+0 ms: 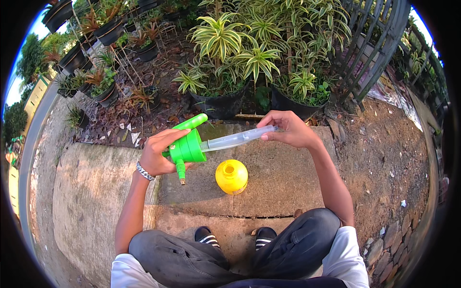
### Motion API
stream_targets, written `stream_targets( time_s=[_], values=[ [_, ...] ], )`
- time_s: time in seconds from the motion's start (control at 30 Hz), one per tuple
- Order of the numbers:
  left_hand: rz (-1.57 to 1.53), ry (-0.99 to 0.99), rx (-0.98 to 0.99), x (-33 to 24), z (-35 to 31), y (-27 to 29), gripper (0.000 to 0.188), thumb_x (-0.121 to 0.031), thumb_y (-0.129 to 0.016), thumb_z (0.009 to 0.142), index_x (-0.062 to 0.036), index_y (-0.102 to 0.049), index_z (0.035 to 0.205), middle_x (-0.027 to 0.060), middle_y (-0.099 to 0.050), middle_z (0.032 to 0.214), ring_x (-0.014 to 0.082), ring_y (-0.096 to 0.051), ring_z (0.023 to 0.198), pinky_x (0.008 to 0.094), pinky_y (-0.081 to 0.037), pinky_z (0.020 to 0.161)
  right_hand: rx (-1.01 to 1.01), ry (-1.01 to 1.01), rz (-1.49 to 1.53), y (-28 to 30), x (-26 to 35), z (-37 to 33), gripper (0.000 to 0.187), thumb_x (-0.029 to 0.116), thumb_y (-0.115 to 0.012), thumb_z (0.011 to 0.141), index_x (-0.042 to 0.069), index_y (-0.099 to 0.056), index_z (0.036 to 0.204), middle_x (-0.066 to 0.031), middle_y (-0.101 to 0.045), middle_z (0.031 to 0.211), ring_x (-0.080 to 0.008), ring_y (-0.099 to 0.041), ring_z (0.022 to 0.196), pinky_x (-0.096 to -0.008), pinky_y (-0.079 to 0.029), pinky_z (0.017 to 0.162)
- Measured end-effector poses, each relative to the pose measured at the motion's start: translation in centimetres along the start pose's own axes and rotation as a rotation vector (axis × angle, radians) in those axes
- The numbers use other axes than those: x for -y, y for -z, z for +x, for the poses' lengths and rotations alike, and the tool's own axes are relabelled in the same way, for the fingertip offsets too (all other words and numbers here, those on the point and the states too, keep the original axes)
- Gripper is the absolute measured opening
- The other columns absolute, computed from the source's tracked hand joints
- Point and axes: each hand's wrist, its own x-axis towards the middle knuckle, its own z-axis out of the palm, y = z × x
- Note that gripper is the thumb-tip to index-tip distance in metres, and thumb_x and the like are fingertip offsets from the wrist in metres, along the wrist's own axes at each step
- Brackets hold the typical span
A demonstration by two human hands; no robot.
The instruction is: The person disassembles a green garden sprayer, removes the pump rod and tube, then reassembles the pump mechanism and attaches it to a yellow container. The person repeatedly inserts and removes the pump rod while seated on the ground.
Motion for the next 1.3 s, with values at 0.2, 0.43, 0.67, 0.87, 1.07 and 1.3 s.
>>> stream_targets(
  time_s=[0.2, 0.43, 0.67, 0.87, 1.07, 1.3],
  values=[
    [0.032, -0.026, -0.049, 0.0, 0.0, 0.6, 0.072, -0.023, -0.088, 0.055, -0.0061, -0.064, 0.121, 0.0161, -0.069, 0.109, 0.0332, -0.068, 0.098, 0.0401, -0.054, 0.087, -0.141, -0.023, 0.143, 3.2, -0.7, -2.0, 0.027, 0.008, -0.076, 0.084, 0.001, -0.067, 0.108, -0.0051, -0.066, 0.104, -0.0124, -0.063, 0.092, -0.0275, -0.053, 0.083],
    [0.031, -0.042, -0.048, -0.3, 0.5, 0.4, 0.072, -0.025, -0.088, 0.055, -0.0050, -0.065, 0.120, 0.0152, -0.069, 0.109, 0.0327, -0.068, 0.098, 0.0402, -0.055, 0.087, -0.139, -0.078, 0.215, 5.5, -2.7, -3.3, 0.027, 0.010, -0.076, 0.084, -0.001, -0.063, 0.107, -0.0080, -0.066, 0.105, -0.0136, -0.064, 0.092, -0.0297, -0.056, 0.084],
    [0.026, -0.046, -0.058, -0.5, 0.4, 0.5, 0.072, -0.024, -0.089, 0.055, -0.0053, -0.064, 0.121, 0.0157, -0.069, 0.109, 0.0327, -0.068, 0.098, 0.0397, -0.055, 0.087, -0.250, 0.021, 0.460, 6.8, -6.2, -4.4, 0.028, 0.014, -0.075, 0.086, 0.002, -0.060, 0.107, -0.0076, -0.065, 0.102, -0.0120, -0.063, 0.085, -0.0266, -0.054, 0.079],
    [0.028, -0.038, -0.078, -0.5, 0.3, 0.7, 0.073, -0.024, -0.089, 0.055, -0.0050, -0.064, 0.120, 0.0160, -0.069, 0.108, 0.0324, -0.068, 0.098, 0.0397, -0.054, 0.086, -0.439, 0.164, 0.808, 7.2, -7.3, -4.8, 0.020, 0.019, -0.065, 0.093, 0.007, -0.056, 0.107, -0.0055, -0.060, 0.101, -0.0146, -0.061, 0.083, -0.0289, -0.053, 0.077],
    [0.007, -0.017, -0.045, -0.4, 0.4, 0.3, 0.070, -0.029, -0.088, 0.055, -0.0025, -0.066, 0.117, 0.0171, -0.070, 0.107, 0.0312, -0.069, 0.097, 0.0397, -0.055, 0.086, -0.707, 0.210, 0.811, 6.1, -3.8, -3.5, 0.015, 0.023, -0.056, 0.097, 0.010, -0.052, 0.104, -0.0032, -0.055, 0.092, -0.0146, -0.060, 0.080, -0.0305, -0.052, 0.076],
    [0.019, -0.046, -0.075, -0.3, 0.4, -1.0, 0.071, -0.029, -0.088, 0.055, -0.0015, -0.066, 0.117, 0.0178, -0.070, 0.107, 0.0316, -0.069, 0.096, 0.0395, -0.055, 0.085, -0.241, -0.038, 0.391, 2.1, 2.7, -2.9, 0.018, 0.020, -0.065, 0.092, 0.007, -0.057, 0.103, 0.0020, -0.054, 0.077, -0.0069, -0.053, 0.063, -0.0210, -0.039, 0.051]
  ],
)
